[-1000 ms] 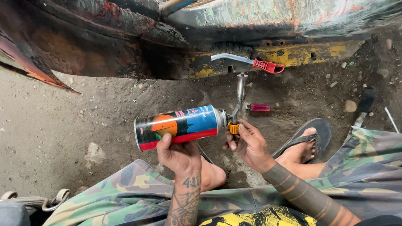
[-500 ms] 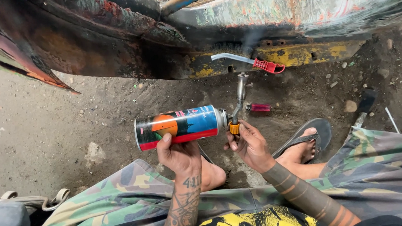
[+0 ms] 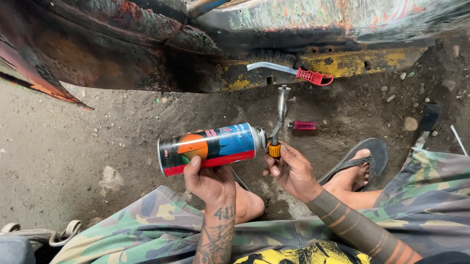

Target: Removing old paint from a motorcycle frame by heating it with a blowtorch and scraping it off with a metal tool.

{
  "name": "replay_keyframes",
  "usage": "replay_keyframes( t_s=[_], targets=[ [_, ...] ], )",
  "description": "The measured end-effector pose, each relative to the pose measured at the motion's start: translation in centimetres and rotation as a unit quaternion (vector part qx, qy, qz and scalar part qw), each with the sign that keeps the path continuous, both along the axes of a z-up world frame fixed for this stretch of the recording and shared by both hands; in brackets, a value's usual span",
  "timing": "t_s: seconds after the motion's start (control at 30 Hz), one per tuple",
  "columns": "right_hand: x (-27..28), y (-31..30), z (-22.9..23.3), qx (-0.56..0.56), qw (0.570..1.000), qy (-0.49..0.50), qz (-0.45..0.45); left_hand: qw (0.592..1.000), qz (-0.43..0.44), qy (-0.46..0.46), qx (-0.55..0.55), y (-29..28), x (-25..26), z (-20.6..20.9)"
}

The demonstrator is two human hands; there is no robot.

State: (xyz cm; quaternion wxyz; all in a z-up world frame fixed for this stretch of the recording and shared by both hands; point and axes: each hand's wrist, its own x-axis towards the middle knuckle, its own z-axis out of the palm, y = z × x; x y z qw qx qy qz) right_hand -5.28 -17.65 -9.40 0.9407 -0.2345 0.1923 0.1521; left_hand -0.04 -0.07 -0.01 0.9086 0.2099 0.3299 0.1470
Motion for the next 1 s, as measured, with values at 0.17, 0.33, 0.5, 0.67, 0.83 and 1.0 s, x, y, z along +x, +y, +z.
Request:
replay_keyframes(
  t_s=[0.17,0.33,0.5,0.67,0.83,1.0],
  targets=[
    [0.2,0.11,0.41,0.009,1.0,0.007,-0.001,1.0,0.0,0.0,0.002,0.12,-0.01,-0.3],
    [0.23,0.03,0.6,0.012,1.0,0.012,0.001,1.0,0.004,0.003,-0.003,-0.08,-0.01,0.22],
    [0.21,-0.01,0.48,0.01,1.0,0.009,0.0,1.0,0.005,0.002,-0.001,-0.1,0.08,0.33],
    [0.01,-0.02,0.11,0.009,1.0,0.012,-0.003,1.0,0.01,0.009,-0.006,0.0,-0.04,-0.2],
    [-0.01,-0.02,0.12,0.002,1.0,0.012,-0.004,1.0,0.015,0.009,-0.006,0.05,-0.03,-0.4],
    [-0.04,-0.09,-0.06,0.006,1.0,0.012,-0.001,1.0,0.009,0.016,-0.001,0.05,0.04,-0.14]
  ],
)
